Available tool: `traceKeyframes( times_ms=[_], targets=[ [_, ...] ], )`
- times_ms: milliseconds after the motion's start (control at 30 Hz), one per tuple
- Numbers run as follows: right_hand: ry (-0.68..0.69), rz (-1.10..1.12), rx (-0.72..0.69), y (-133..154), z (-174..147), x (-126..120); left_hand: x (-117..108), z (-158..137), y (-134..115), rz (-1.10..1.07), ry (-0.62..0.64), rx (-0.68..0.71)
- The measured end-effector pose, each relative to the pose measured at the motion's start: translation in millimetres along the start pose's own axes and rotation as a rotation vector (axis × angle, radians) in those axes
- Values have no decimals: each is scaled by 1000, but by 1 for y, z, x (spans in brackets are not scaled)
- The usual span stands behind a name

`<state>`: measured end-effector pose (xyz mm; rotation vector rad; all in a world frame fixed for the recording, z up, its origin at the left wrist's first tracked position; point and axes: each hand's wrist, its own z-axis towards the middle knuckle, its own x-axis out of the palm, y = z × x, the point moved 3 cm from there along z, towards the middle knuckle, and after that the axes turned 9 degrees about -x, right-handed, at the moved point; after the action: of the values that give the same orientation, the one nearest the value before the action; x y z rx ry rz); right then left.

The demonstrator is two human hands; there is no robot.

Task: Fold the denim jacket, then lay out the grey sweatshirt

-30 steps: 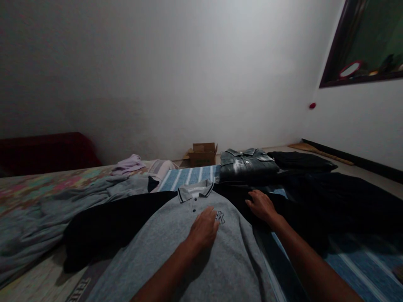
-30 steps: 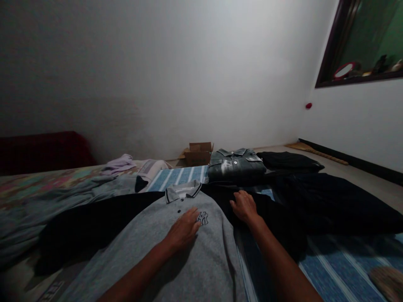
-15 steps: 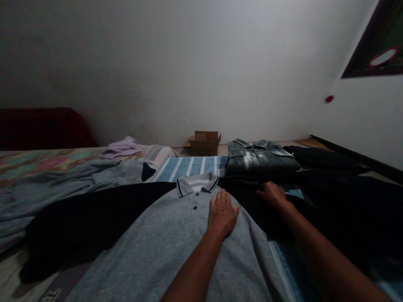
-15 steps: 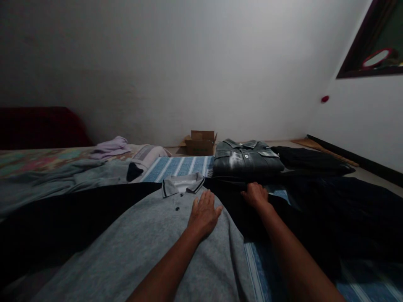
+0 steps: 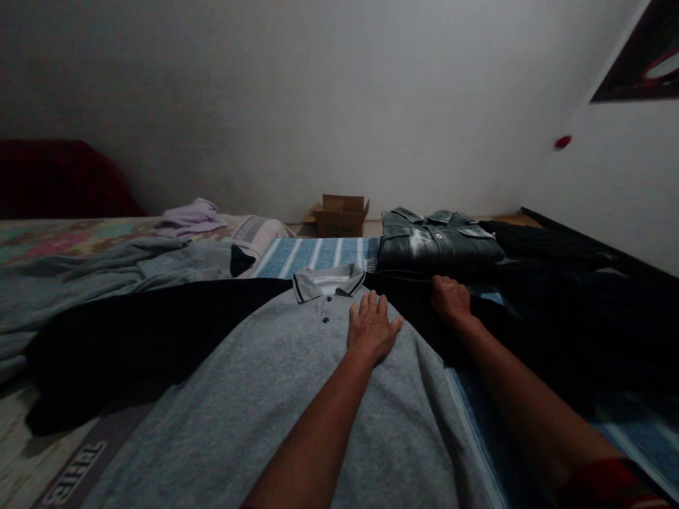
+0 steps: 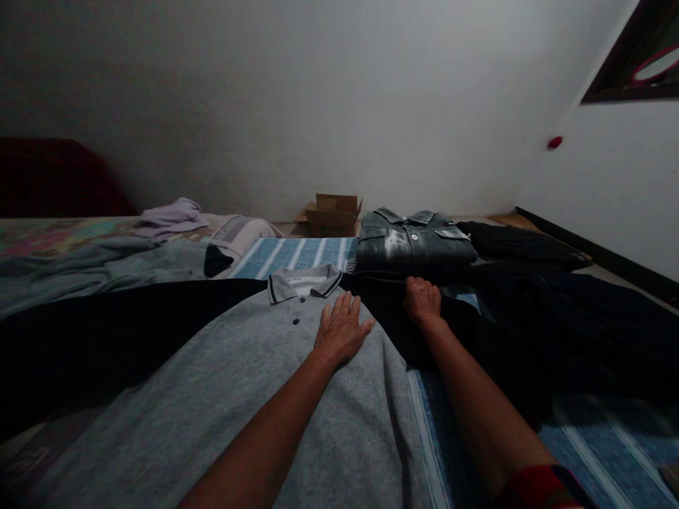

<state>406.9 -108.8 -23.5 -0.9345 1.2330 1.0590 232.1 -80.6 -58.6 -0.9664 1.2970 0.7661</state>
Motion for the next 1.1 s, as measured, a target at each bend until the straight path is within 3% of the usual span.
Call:
traceKeyframes(
  times_ms=[133,267,467,600,700,800,933,1100],
  targets=[
    [-11,57,-235,38,-32,-12,0,1,0,-11,5,11],
    [83,128,-495,63,-68,-5,1,1,0,22,18,34],
    [139,133,-435,41,-86,7,0,3,-3,2,-13,23],
    [100,133,-503,44,-106,2,-5,4,-4,-13,47,26],
    [150,139,-528,47,-122,4,-17,-1,-3,-22,79,75],
    [160,128,-507,47,-133,1,-31,-23,3,-15,109,145],
    [91,144,-555,56,-154,-14,-44,-77,16,4,177,236],
    [141,164,-551,58,-185,-9,-39,-138,31,13,213,257]
  ],
)
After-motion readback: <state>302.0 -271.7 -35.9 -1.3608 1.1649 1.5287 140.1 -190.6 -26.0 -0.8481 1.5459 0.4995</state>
